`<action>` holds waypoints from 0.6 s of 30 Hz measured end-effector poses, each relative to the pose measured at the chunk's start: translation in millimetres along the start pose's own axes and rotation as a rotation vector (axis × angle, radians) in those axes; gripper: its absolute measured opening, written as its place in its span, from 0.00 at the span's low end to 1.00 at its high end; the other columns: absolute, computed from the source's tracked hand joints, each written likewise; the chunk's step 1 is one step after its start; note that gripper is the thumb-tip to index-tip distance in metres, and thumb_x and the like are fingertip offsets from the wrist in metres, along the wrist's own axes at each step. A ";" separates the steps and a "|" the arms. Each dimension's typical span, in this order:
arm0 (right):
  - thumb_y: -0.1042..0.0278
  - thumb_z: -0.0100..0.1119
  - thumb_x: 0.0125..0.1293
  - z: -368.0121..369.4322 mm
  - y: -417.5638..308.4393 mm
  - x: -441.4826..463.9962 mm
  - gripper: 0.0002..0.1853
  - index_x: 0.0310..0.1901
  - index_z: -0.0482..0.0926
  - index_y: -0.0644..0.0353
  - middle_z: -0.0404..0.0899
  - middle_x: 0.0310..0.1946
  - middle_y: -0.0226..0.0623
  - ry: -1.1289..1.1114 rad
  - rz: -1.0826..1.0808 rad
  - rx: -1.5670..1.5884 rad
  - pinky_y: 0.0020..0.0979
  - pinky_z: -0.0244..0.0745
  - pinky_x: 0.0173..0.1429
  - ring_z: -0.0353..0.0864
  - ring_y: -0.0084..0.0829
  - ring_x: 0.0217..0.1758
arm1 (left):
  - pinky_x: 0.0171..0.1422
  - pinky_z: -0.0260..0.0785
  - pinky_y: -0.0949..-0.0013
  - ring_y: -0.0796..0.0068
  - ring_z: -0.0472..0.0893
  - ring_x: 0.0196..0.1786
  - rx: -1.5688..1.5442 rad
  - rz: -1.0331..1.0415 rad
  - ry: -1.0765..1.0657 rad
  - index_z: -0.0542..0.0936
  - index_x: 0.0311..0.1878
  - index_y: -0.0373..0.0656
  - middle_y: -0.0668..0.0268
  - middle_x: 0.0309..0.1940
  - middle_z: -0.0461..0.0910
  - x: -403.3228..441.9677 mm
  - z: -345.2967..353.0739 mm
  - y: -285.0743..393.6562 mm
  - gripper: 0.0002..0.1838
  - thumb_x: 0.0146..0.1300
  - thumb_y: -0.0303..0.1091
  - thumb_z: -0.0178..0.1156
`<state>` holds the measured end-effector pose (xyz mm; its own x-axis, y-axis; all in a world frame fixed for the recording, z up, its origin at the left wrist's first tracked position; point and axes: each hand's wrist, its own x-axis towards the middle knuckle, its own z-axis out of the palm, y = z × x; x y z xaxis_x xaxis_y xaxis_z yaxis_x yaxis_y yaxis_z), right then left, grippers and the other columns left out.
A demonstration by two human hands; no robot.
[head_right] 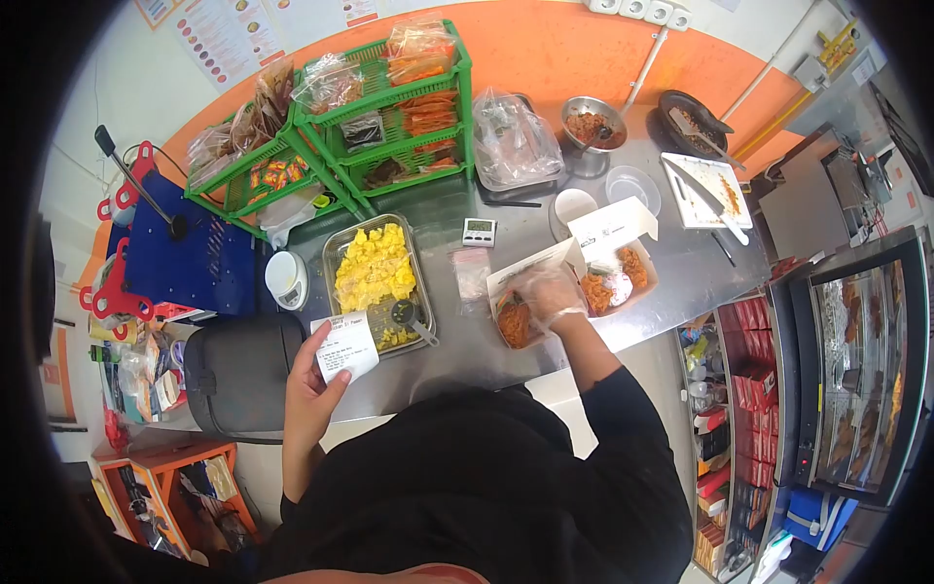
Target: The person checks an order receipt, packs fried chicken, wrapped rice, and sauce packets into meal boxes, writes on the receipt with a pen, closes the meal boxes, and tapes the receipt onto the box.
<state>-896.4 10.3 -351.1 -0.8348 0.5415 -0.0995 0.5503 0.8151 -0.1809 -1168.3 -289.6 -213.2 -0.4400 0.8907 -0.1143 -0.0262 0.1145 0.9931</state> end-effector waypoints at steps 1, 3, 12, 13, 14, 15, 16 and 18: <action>0.71 0.57 0.65 0.9 7.4 -4.1 0.13 0.48 0.86 0.49 0.85 0.49 0.40 -0.001 -0.007 -0.002 0.40 0.76 0.63 0.83 0.43 0.58 | 0.71 0.68 0.66 0.68 0.75 0.68 0.008 0.005 0.002 0.63 0.77 0.38 0.58 0.68 0.70 -0.8 -1.1 -0.6 0.37 0.65 0.17 0.62; 0.71 0.54 0.66 3.5 21.6 -15.8 0.15 0.51 0.85 0.49 0.85 0.49 0.39 0.211 0.088 0.109 0.41 0.77 0.61 0.84 0.44 0.56 | 0.71 0.68 0.66 0.69 0.75 0.68 0.014 0.008 0.019 0.63 0.77 0.38 0.58 0.68 0.70 -2.5 -3.0 -1.9 0.37 0.65 0.17 0.62; 0.75 0.54 0.60 -80.0 -92.4 19.2 0.16 0.51 0.79 0.56 0.82 0.47 0.46 0.316 -0.092 0.384 0.48 0.76 0.59 0.81 0.51 0.53 | 0.67 0.72 0.66 0.69 0.75 0.67 0.040 0.106 0.128 0.65 0.76 0.42 0.61 0.67 0.69 -13.8 -41.1 -12.7 0.36 0.65 0.19 0.63; 0.74 0.54 0.62 -86.5 -114.1 35.4 0.17 0.53 0.79 0.57 0.82 0.49 0.48 0.307 -0.224 0.578 0.48 0.74 0.61 0.80 0.52 0.55 | 0.68 0.72 0.66 0.69 0.75 0.67 0.022 0.122 0.140 0.65 0.76 0.42 0.60 0.67 0.69 -17.2 -47.6 -13.4 0.36 0.66 0.19 0.63; 0.74 0.54 0.62 -90.5 -137.8 56.2 0.17 0.53 0.79 0.57 0.82 0.49 0.48 0.291 -0.278 0.583 0.48 0.74 0.61 0.80 0.52 0.55 | 0.68 0.71 0.66 0.69 0.75 0.67 0.008 0.116 0.158 0.65 0.76 0.42 0.60 0.68 0.68 -22.6 -54.4 -14.4 0.36 0.66 0.19 0.63; 0.74 0.55 0.65 -96.7 -163.2 81.5 0.17 0.56 0.78 0.58 0.81 0.52 0.48 0.325 -0.400 0.546 0.47 0.75 0.62 0.80 0.52 0.57 | 0.68 0.71 0.66 0.69 0.75 0.67 0.009 0.120 0.200 0.65 0.76 0.42 0.60 0.68 0.68 -29.4 -62.2 -14.4 0.36 0.66 0.19 0.63; 0.75 0.56 0.67 -102.6 -185.8 106.6 0.18 0.58 0.77 0.60 0.81 0.55 0.49 0.363 -0.513 0.505 0.45 0.76 0.63 0.80 0.53 0.59 | 0.68 0.71 0.66 0.69 0.75 0.67 0.009 0.119 0.217 0.65 0.76 0.42 0.59 0.68 0.68 -36.6 -69.5 -15.4 0.36 0.66 0.19 0.63; 0.67 0.56 0.69 -98.0 -221.5 172.9 0.21 0.63 0.75 0.60 0.79 0.59 0.53 0.335 -0.603 0.506 0.48 0.72 0.68 0.75 0.57 0.64 | 0.69 0.72 0.65 0.67 0.75 0.67 0.019 0.124 0.252 0.65 0.76 0.42 0.58 0.68 0.67 -49.7 -85.7 -21.4 0.36 0.65 0.19 0.64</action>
<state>-1161.0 -56.5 -232.4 -0.8895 0.1422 0.4342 -0.1264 0.8367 -0.5329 -1222.8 -374.1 -226.4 -0.6481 0.7613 0.0204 0.0574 0.0222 0.9981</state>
